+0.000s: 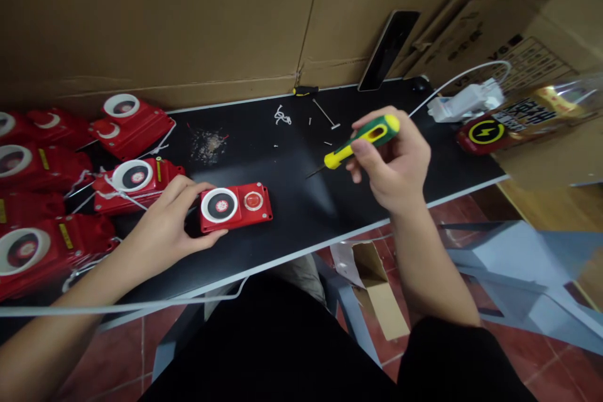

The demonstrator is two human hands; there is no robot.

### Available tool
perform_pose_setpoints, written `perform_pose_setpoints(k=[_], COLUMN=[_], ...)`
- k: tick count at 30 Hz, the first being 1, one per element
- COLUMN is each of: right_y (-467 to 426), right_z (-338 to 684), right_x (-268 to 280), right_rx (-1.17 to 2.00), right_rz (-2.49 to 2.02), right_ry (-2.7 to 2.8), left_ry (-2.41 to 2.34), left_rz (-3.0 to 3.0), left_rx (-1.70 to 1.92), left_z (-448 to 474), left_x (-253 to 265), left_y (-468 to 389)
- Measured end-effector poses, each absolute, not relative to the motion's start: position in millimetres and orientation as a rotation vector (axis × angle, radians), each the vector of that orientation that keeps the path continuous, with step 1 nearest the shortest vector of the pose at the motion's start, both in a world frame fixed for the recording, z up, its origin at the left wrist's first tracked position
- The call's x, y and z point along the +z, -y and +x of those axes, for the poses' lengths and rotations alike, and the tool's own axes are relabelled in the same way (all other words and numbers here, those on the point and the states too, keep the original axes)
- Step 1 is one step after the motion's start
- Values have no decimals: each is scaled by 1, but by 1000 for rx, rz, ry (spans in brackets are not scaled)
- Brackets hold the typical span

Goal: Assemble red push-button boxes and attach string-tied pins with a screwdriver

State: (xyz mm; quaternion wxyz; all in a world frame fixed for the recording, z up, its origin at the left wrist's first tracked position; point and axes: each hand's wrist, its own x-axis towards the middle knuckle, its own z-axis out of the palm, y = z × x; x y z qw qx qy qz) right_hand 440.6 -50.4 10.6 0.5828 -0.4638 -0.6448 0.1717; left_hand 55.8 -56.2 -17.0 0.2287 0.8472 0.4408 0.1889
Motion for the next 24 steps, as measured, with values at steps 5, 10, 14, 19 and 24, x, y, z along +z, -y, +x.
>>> perform_pose_setpoints(k=[5,10,14,19,24], right_y=[52,53,49,48,48], right_z=[401,381,383,384,384], right_x=[28,27,20,17,18], right_rx=[561,648,676,693,686], right_rz=[-994,-1092,-1120,-1099,-1022], right_ry=[1464,1562,1599,1615,1574], left_ry=[-1188,-1169,-1167,-1184,-1185], left_rz=[2332,2337,2324,2303,2305], left_rx=[498,522,501,487,476], left_z=[55,55,54,53,53], left_x=[-17,-17,-17,-16,-15], left_y=[54,55,55,55,55])
